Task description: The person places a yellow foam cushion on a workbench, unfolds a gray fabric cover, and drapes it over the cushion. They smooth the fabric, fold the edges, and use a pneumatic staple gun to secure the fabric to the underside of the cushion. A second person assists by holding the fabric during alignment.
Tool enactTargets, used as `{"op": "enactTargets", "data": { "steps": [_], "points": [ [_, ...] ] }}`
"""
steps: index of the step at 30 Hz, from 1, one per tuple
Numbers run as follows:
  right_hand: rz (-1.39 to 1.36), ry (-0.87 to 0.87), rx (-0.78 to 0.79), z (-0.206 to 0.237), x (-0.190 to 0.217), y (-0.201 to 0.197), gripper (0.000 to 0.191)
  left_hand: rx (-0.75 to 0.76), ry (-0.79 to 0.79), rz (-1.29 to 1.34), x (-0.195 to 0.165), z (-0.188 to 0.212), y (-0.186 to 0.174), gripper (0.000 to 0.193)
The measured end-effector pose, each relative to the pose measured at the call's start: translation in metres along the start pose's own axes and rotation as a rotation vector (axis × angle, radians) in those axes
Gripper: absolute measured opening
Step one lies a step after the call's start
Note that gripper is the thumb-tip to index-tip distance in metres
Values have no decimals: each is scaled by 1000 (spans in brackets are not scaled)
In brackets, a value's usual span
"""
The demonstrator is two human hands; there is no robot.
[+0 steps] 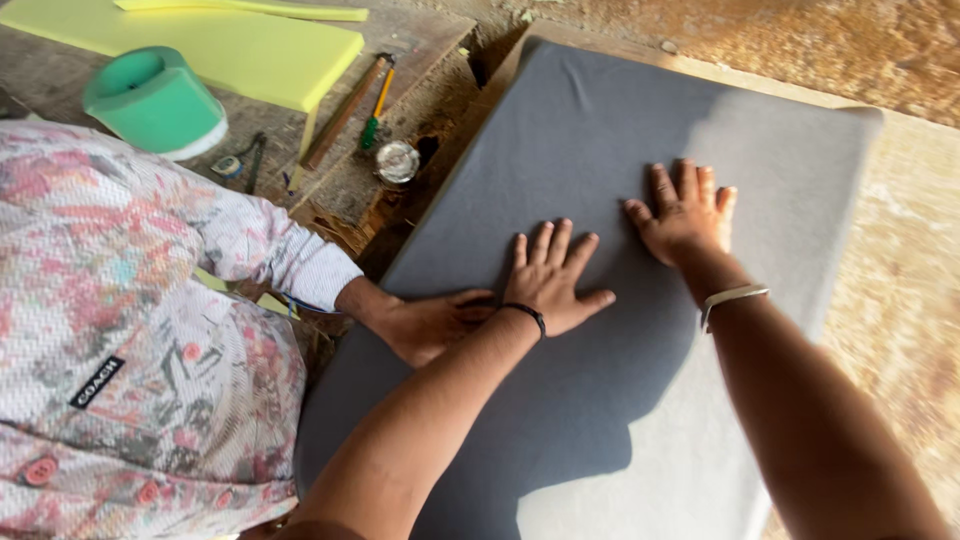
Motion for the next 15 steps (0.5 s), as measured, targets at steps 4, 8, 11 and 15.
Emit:
{"op": "enactTargets", "data": {
  "steps": [4,8,11,15],
  "points": [
    [2,-45,41,102,4,9,80,-25,-61,37,-5,4,3,85],
    [65,-62,79,203,1,15,79,-116,-84,29,-34,20,11,73],
    [72,-67,93,256,-1,17,79,-177,17,19,-69,63,26,69],
    [116,-43,114,284,3,28,81,-263,192,63,-100,155,43,67]
  ]
}}
Point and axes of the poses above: each hand's wrist, its own z-axis away from the middle knuckle, its own y-axis out of the palm, x = y × z, the point moved 10 cm from there along -z, towards the middle knuckle, and after that the axes turned 4 degrees about x, right-handed, at the moved point
